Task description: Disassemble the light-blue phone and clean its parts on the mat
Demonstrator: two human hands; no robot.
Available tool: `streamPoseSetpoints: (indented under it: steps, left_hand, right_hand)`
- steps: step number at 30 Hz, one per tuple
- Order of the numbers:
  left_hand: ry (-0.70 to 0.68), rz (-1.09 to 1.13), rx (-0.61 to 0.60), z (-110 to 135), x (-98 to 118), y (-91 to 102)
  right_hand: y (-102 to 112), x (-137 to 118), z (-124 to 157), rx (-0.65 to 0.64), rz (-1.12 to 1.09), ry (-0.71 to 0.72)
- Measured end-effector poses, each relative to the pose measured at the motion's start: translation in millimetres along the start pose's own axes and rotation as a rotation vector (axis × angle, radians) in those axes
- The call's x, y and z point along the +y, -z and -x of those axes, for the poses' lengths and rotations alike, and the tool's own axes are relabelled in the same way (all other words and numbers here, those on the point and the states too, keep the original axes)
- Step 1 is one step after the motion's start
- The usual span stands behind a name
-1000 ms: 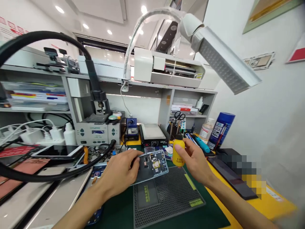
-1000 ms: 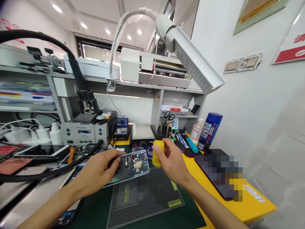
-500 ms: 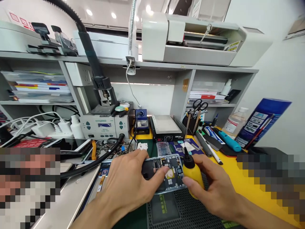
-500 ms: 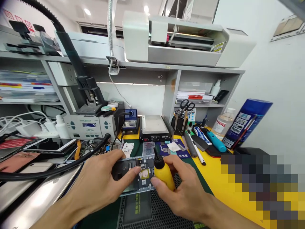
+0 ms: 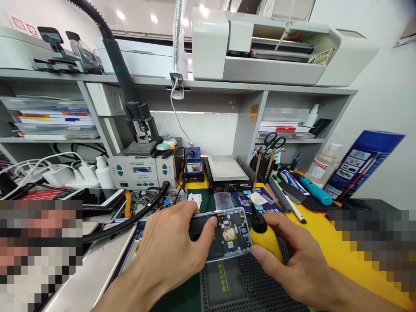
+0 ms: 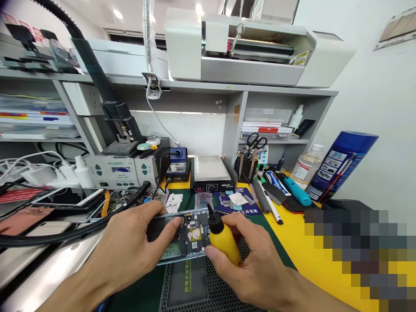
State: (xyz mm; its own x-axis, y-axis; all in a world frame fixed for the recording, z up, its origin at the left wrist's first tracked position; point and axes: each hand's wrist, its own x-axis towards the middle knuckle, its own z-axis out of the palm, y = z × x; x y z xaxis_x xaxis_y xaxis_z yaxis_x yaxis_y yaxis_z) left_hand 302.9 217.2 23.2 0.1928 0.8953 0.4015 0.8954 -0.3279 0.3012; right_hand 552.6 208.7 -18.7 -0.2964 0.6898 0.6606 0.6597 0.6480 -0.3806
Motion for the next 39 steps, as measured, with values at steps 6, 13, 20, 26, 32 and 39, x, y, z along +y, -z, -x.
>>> streamPoseSetpoints:
  steps: [6,13,20,26,32,39]
  left_hand:
    - [-0.027,-0.028,0.135,-1,-10,2.0]
    - [-0.137,-0.107,0.296,-1,-13,-0.1]
    - [-0.182,-0.106,0.342,-1,-12,-2.7]
    - [-0.215,-0.106,0.362,1,-10,-3.2]
    - [-0.26,-0.138,0.396,3,-8,-3.1]
    - [-0.292,-0.179,0.402,3,-6,-1.9]
  right_hand:
    - [4,-12,-4,-0.097,0.074,0.034]
    - [2,-18,-4,-0.342,-0.014,-0.182]
    - [1,-23,-11,-0.454,-0.017,-0.303]
    - [0,-29,-12,-0.467,-0.054,-0.334]
    - [-1,-30,-15,-0.485,-0.085,-0.384]
    - [-1,-31,-14,-0.47,-0.11,-0.378]
